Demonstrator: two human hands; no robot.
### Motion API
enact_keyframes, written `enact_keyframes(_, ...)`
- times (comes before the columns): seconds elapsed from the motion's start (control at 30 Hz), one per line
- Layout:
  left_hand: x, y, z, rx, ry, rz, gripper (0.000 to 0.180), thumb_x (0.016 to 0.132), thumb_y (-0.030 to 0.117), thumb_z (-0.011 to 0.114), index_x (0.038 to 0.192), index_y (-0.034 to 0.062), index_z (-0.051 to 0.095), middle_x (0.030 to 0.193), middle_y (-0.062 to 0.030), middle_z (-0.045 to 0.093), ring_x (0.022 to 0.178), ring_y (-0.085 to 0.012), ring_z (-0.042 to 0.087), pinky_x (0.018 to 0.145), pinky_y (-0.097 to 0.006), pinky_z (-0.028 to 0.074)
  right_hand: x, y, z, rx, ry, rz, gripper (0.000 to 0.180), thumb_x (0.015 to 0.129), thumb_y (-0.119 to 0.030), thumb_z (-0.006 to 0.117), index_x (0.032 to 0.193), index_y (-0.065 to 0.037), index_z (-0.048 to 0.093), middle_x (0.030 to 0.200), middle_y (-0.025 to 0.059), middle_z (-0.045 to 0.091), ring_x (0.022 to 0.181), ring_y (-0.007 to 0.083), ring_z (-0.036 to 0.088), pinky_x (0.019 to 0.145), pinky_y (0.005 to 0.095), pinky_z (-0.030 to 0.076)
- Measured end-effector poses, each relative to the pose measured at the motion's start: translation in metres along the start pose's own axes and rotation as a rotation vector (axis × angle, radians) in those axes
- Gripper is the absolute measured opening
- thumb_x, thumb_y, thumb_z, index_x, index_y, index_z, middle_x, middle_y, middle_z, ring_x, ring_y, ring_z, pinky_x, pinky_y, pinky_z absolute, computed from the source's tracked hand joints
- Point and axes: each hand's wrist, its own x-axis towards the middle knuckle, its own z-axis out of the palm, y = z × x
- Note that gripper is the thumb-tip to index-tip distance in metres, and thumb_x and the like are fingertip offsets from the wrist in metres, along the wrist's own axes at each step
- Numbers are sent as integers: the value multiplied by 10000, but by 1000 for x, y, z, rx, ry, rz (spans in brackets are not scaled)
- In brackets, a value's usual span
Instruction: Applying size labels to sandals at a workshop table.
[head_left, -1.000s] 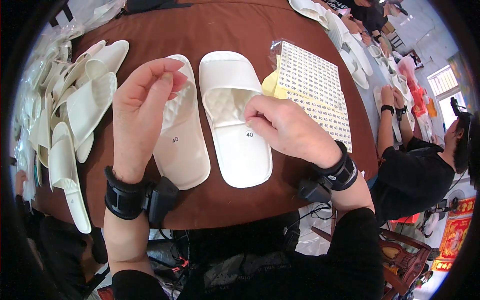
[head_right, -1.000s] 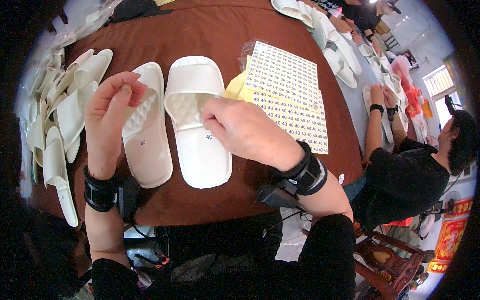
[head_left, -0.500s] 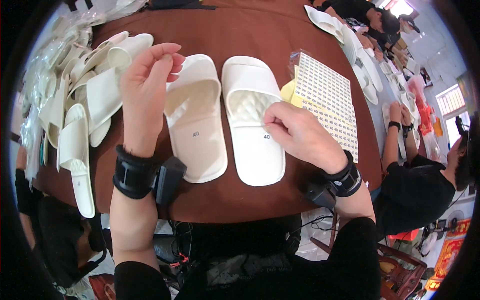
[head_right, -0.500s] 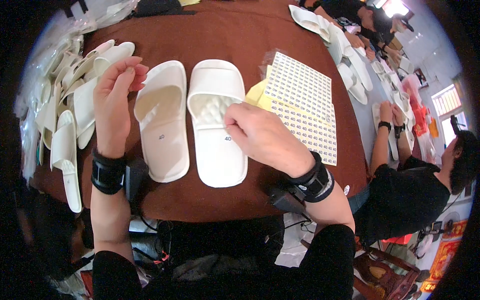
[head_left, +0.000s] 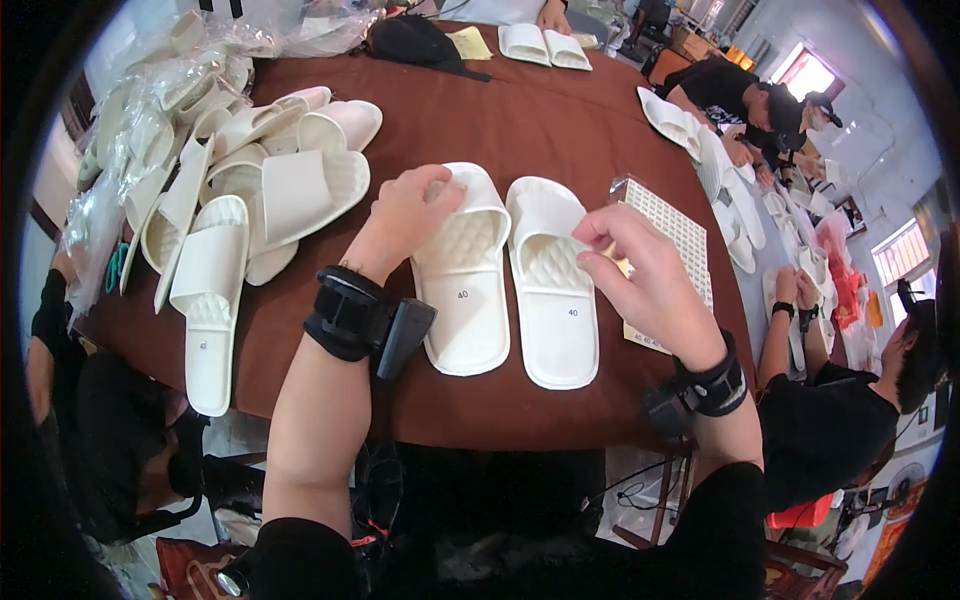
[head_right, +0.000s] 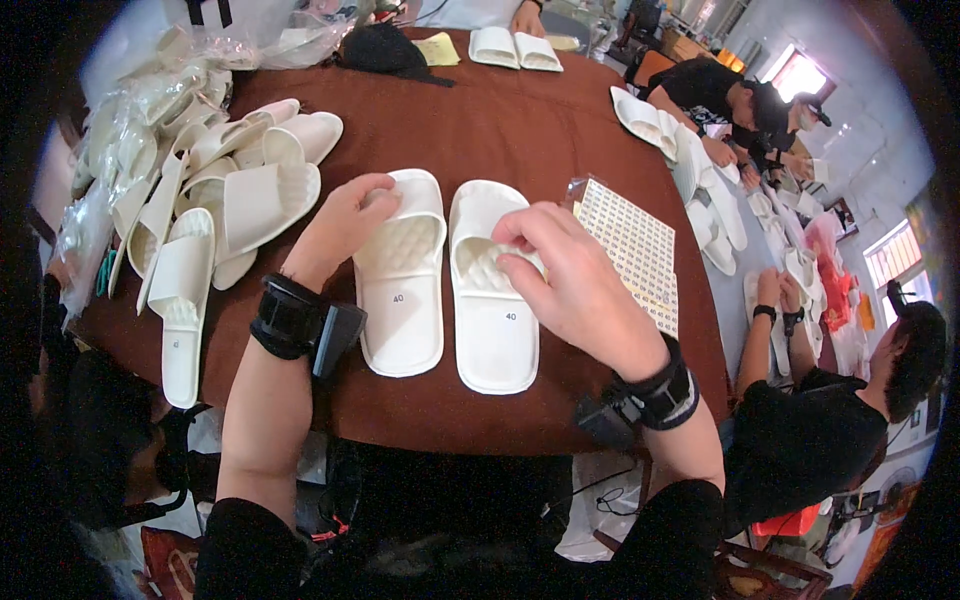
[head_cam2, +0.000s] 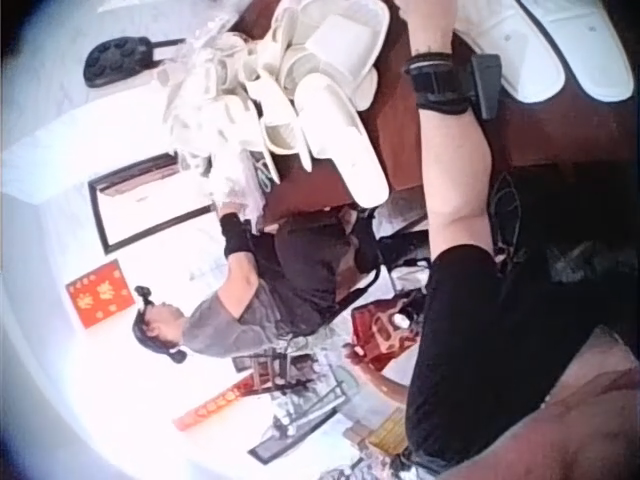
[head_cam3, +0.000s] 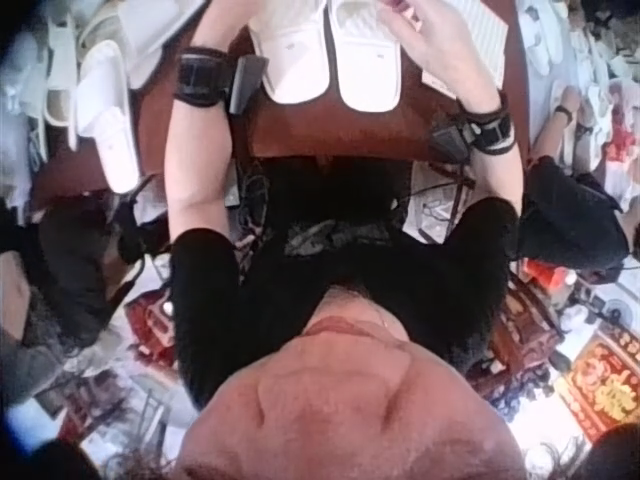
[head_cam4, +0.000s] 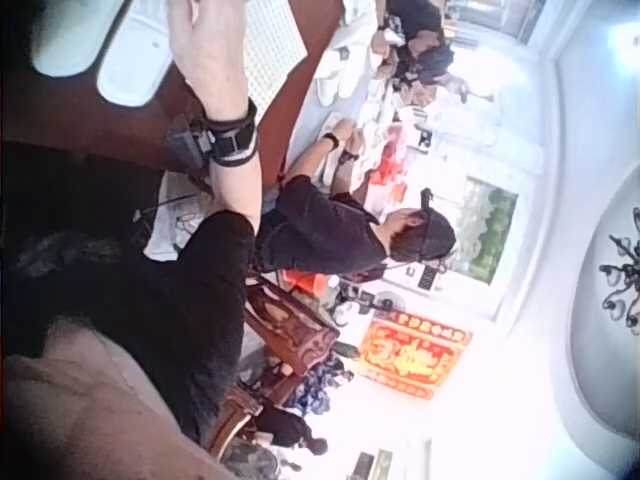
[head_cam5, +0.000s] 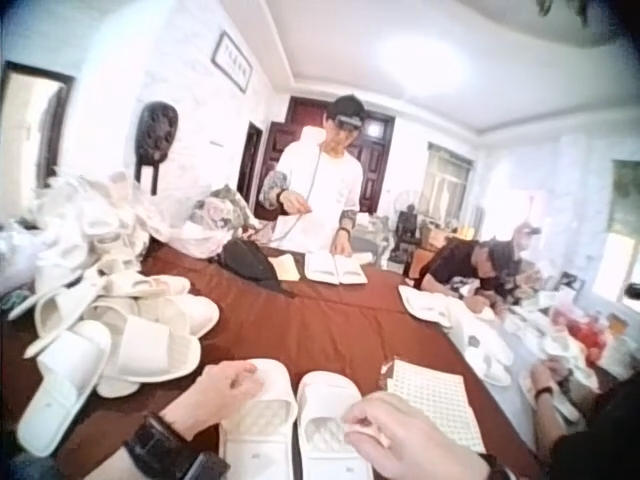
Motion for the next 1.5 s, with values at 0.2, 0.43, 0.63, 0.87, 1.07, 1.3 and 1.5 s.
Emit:
enact_keyframes(0.2,-7,14,-14,97,-157,112,630,777,354,748,1241,-37,577,1222,-218,608,1115,-294,592,937,-359,466,35,59,3,-153,-206,-31,428,844,-165,686,1213,-11,531,1117,148,603,1017,246,579,885,351,466)
enact_keyframes(0.43,-10,15,-22,-6,-138,68,763,651,489,750,1243,31,598,1180,-232,625,1112,-423,552,988,-433,443,58,52,-9,67,-470,251,635,771,-186,774,1312,-5,496,1181,98,609,1059,158,557,915,296,439)
enact_keyframes(0.63,-13,28,-27,18,24,-18,748,694,490,729,1228,-10,574,1157,-230,628,1087,-389,576,949,-429,459,60,38,-55,-6,-201,357,443,759,-197,745,1093,73,638,991,87,665,886,132,596,805,288,467)
enact_keyframes(0.87,-9,21,-15,213,268,13,726,754,468,721,1223,-57,541,1036,-282,653,1006,-397,630,857,-437,500,40,78,-127,-217,283,421,312,785,-237,724,815,67,659,691,34,611,623,86,541,561,279,432)
enact_keyframes(1.07,-6,28,-11,313,261,-27,672,777,473,706,1219,-5,537,1082,-273,620,1023,-421,593,864,-464,481,7,78,-134,102,386,610,339,841,-309,692,775,17,628,638,35,576,439,108,521,363,247,416)
enact_keyframes(1.3,-13,18,-12,320,241,70,554,865,386,638,1211,-35,539,1104,-283,580,1030,-438,567,877,-480,468,-3,83,-41,502,91,738,277,868,-209,622,898,66,628,724,66,591,571,135,584,477,274,510)
enact_keyframes(1.5,-6,13,-8,263,192,66,456,904,323,605,1180,-38,582,1014,-254,610,939,-390,580,855,-457,458,14,68,4,818,-51,660,261,872,-130,558,969,109,593,812,133,626,693,208,655,606,328,577)
